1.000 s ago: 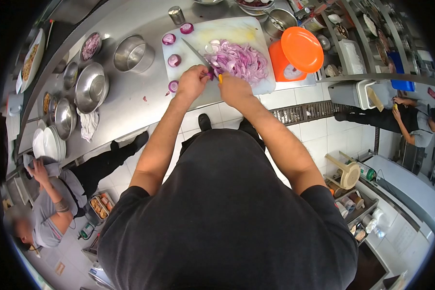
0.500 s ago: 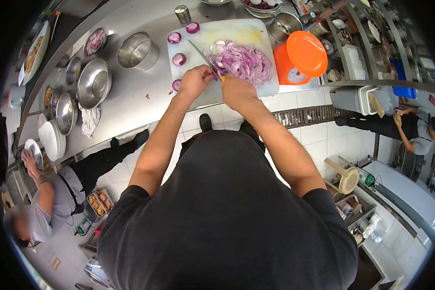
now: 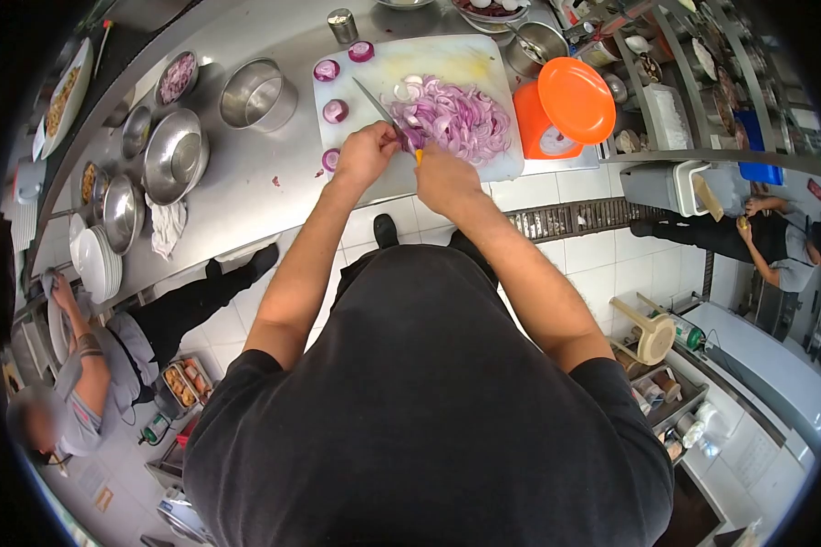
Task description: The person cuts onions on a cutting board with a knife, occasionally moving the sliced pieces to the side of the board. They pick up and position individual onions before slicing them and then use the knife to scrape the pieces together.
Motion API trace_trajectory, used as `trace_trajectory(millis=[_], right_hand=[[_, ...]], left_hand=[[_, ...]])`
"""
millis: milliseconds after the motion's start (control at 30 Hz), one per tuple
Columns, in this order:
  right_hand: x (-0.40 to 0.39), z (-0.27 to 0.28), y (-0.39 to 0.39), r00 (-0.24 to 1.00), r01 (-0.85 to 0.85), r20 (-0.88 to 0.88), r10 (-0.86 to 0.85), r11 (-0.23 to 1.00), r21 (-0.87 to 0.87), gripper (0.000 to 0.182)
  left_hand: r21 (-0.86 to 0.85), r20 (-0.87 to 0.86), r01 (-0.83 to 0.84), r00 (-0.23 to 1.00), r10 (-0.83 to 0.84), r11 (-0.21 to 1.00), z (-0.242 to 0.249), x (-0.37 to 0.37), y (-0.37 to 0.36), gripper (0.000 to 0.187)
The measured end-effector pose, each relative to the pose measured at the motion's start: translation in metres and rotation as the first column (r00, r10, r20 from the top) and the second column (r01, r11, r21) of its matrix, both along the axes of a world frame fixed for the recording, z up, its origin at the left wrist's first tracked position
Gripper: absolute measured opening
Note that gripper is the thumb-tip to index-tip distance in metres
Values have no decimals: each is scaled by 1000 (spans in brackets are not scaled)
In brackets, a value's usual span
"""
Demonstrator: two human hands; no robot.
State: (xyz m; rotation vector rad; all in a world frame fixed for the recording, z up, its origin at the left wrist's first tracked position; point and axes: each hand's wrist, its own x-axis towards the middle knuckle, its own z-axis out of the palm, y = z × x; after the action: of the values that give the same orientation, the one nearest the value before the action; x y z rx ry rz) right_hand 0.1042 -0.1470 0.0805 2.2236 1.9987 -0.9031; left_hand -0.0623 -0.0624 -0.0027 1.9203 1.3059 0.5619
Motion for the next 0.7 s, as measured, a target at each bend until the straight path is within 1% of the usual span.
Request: trace_trajectory(millis=[100, 133, 167, 200, 300, 400, 433, 500, 600, 700], right_hand=[[-7, -31, 2, 999, 49, 5, -49, 999, -7, 37], [-9, -37, 6, 997, 71, 9, -71, 997, -16, 37], [-6, -42, 12, 998, 57, -6, -57, 998, 7, 37], [-2, -43, 17, 999, 44, -19, -43, 999, 29, 38], [11, -38, 13, 999, 35, -39, -32, 995, 98, 39], [11, -20, 1, 997, 58, -51, -52, 991, 121, 40], [12, -15, -1, 996, 75, -53, -69, 989, 126, 40], [12, -26, -11, 994, 69, -89, -60, 992, 102, 41], [12, -41, -30, 991, 72, -119, -67, 997, 39, 42], [16, -48, -32, 994, 63, -90, -61, 998, 19, 42]], left_hand=[[43, 16, 20, 1000, -21, 999, -3, -1, 0, 19], [28, -16, 31, 999, -30, 999, -1, 0, -1, 19], [16, -48, 41, 998, -41, 999, 2, 1, 0, 19], [2, -79, 53, 996, -52, 999, 2, 2, 0, 18], [48, -168, 135, 978, -126, 990, 5, 4, -1, 20], [123, -96, 134, 988, -122, 983, 8, -4, -3, 25], [225, -99, 67, 994, -45, 972, 7, -7, 2, 28], [417, -87, -61, 990, 106, 907, 2, -21, 16, 35], [503, -269, -179, 897, 350, 846, 34, -34, 37, 41], [333, -489, -113, 828, 274, 936, 26, -43, 51, 46]])
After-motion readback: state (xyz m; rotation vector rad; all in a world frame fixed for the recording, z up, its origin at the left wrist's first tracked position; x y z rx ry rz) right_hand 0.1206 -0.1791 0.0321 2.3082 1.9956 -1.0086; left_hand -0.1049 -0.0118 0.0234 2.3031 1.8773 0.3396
